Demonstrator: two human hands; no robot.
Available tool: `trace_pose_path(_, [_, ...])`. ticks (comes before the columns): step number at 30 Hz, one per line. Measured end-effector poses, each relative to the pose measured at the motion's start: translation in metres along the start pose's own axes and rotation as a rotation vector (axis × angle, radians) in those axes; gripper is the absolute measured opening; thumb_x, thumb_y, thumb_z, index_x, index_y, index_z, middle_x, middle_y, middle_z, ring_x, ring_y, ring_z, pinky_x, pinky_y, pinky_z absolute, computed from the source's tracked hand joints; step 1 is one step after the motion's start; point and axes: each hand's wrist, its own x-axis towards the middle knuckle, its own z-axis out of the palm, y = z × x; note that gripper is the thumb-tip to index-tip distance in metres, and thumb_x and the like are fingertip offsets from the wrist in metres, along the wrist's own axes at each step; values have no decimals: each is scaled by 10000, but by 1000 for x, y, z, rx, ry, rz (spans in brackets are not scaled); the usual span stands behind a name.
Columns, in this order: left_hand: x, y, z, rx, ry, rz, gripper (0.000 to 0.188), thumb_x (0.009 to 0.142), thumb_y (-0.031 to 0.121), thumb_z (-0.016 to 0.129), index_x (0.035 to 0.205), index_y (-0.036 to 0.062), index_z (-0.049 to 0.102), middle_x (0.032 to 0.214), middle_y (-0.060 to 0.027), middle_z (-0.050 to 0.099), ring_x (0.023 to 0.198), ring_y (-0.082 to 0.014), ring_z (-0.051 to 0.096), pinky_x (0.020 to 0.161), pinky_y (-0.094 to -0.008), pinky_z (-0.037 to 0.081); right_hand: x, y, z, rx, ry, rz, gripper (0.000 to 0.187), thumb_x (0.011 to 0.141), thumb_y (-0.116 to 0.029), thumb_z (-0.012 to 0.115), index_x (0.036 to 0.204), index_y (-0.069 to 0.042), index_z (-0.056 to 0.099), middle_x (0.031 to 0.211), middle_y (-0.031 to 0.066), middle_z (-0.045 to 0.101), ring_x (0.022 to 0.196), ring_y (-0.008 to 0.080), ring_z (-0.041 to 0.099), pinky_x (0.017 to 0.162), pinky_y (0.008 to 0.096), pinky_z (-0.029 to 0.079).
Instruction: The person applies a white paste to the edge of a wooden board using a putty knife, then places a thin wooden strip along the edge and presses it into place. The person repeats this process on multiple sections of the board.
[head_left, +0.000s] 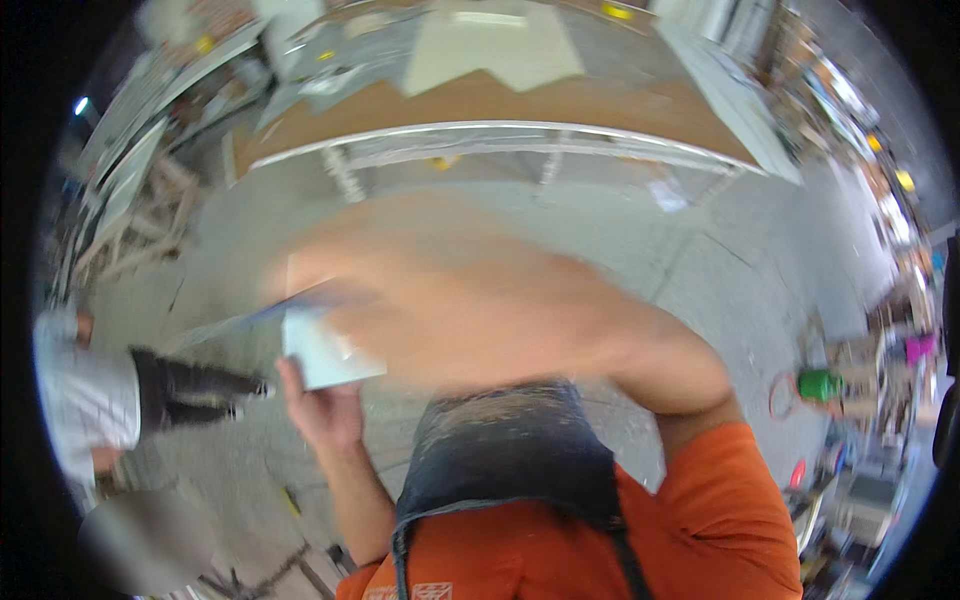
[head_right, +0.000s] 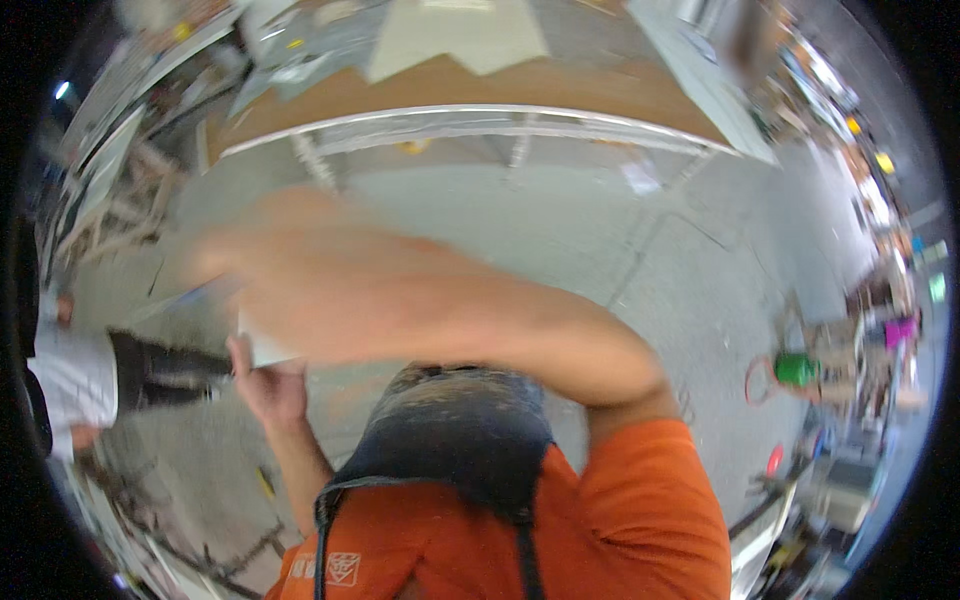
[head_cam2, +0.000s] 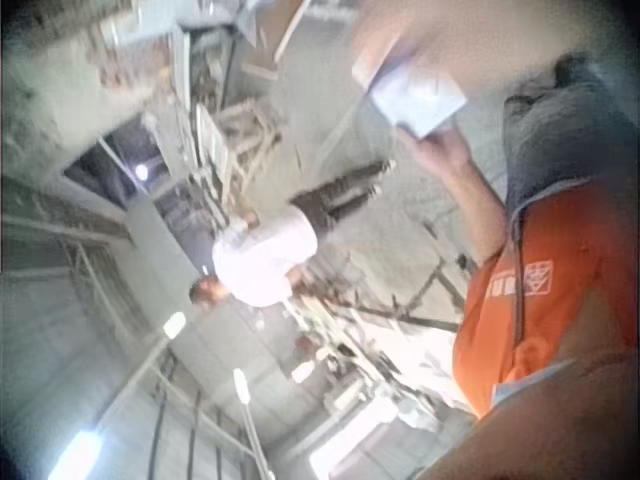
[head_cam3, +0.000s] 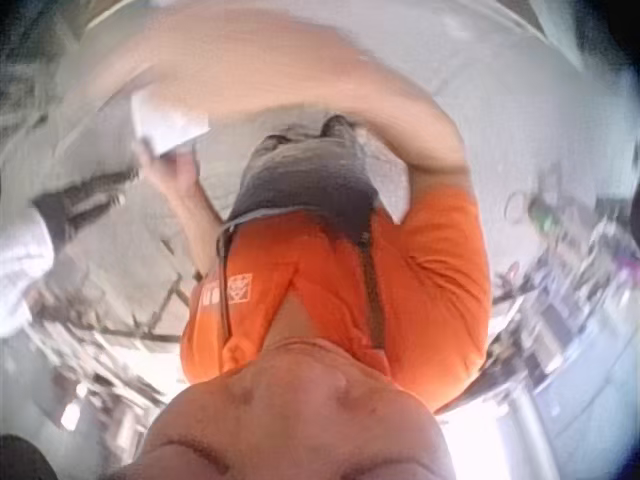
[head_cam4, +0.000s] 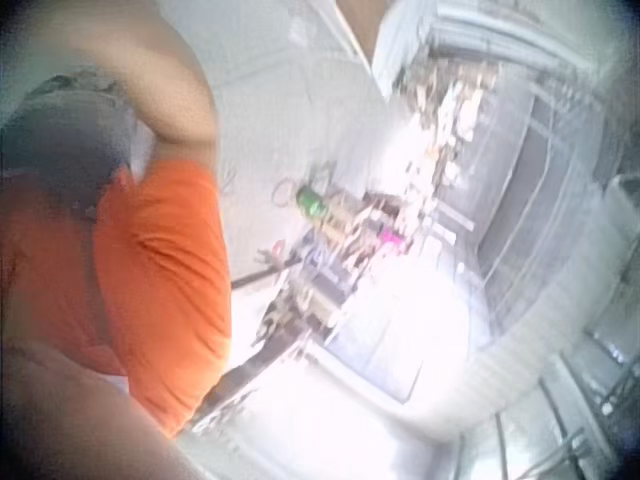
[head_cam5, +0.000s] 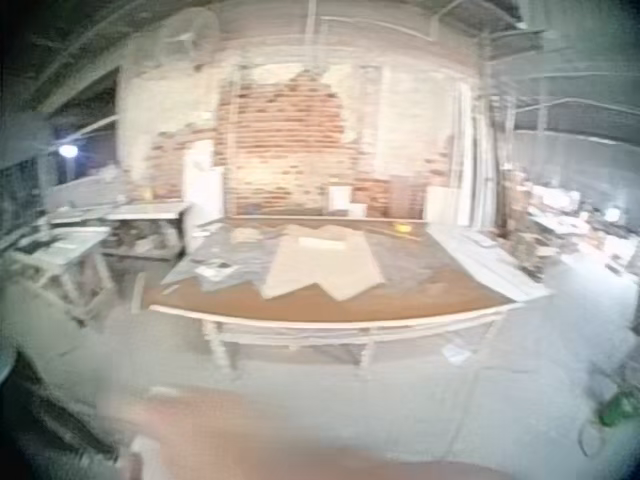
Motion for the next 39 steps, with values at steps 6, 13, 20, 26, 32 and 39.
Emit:
trace_pose_path(6, [24,-23,27,-58,-167,-65,609,1057,437,441,1479,2,391,1513,-191,451,1361,-381,481,1081,-591,435,-130,23,-56,-108,183,492,270,842,-45,724,1109,-80,701,882,88,637,785,215,602,695,327,474])
trace_pose_path(13, [56,-50,67,7,-183,-168,598,1060,434,443,1457,-13,416,1458,-173,515,1336,-334,517,1077,-525,462,-137,35,-67,-168,109,574,328,800,-26,741,1120,-96,716,848,82,600,769,233,588,682,332,469])
trace_pose_path(20, [96,-116,130,107,-204,-247,611,1057,430,457,1461,-25,408,1486,-163,491,1352,-314,498,1122,-493,413,-160,75,-131,-201,168,624,354,781,10,752,1119,-90,721,837,63,582,747,210,576,648,322,447])
trace_pose_path(26, [127,-174,183,172,-246,-278,598,1049,438,475,1458,3,429,1470,-147,512,1350,-305,503,1113,-485,422,-173,119,-186,-211,223,616,330,777,14,754,1093,-82,734,833,60,580,732,203,574,638,318,445])
trace_pose_path(32, [156,-230,245,291,-226,-238,591,1044,444,485,1441,7,455,1461,-142,523,1338,-297,514,1105,-478,432,-178,148,-251,-367,243,619,301,774,8,746,1053,-106,756,823,65,571,693,201,577,604,315,454])
trace_pose_path(39, [214,-290,297,303,-249,-260,576,1039,443,500,1439,30,467,1458,-125,526,1329,-288,520,1101,-477,443,-237,220,-322,142,737,940,223,865,-65,706,1086,-48,734,886,42,660,647,162,612,551,303,477])
